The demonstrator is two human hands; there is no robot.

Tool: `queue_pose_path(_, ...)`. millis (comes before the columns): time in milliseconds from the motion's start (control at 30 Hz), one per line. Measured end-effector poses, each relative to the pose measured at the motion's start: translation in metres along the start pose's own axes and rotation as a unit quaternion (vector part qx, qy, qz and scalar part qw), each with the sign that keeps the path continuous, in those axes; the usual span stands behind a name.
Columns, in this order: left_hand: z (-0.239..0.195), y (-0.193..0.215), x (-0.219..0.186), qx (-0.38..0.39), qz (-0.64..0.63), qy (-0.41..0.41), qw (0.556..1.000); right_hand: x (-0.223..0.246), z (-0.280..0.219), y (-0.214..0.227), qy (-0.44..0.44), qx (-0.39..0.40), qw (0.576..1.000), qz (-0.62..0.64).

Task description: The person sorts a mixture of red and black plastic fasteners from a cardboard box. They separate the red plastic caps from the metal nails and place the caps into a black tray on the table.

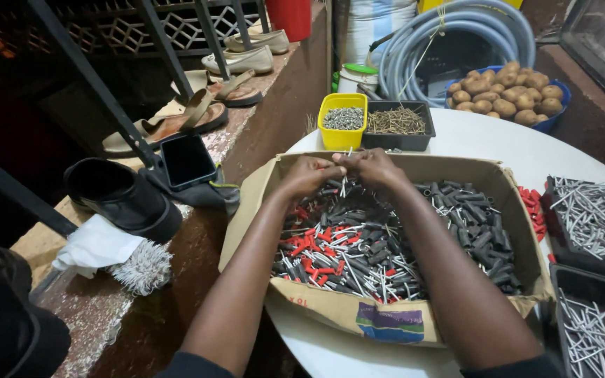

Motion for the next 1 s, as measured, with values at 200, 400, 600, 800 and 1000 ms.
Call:
queue_pose_path(200, -0.013, -0.018, -0.022, 0.098, -0.136, 0.028, 0.985, -0.051, 0.06, 0.006, 0.032, -0.034, 0.996, 0.071)
queue_pose_path(400, -0.015, -0.023, -0.025, 0.131, -0.207, 0.019, 0.969, -0.056, 0.069, 0.001, -0.021, -0.047, 0.974, 0.222)
queue_pose_path(600, -0.015, -0.024, -0.03, 0.142, -0.191, 0.004, 0.971, -0.05, 0.063, 0.002, -0.012, -0.058, 0.972, 0.227)
queue_pose_path(800, -0.015, -0.021, -0.027, 0.121, -0.144, -0.024, 0.982, -0.026, 0.034, -0.001, 0.03, -0.074, 0.98, 0.184)
queue_pose_path(1000, -0.016, -0.028, -0.027, 0.126, -0.203, 0.001, 0.971, -0.003, 0.009, -0.007, 0.014, -0.053, 0.967, 0.247)
Point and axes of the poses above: each hand's wrist, its own z-axis towards the middle knuckle, its own y-axis out of the back of the hand, x = y × z, the point moved 6 cm from there along z, towards the middle knuckle, and after that the axes turned 5 degrees about -x, right-handed, at the moved point
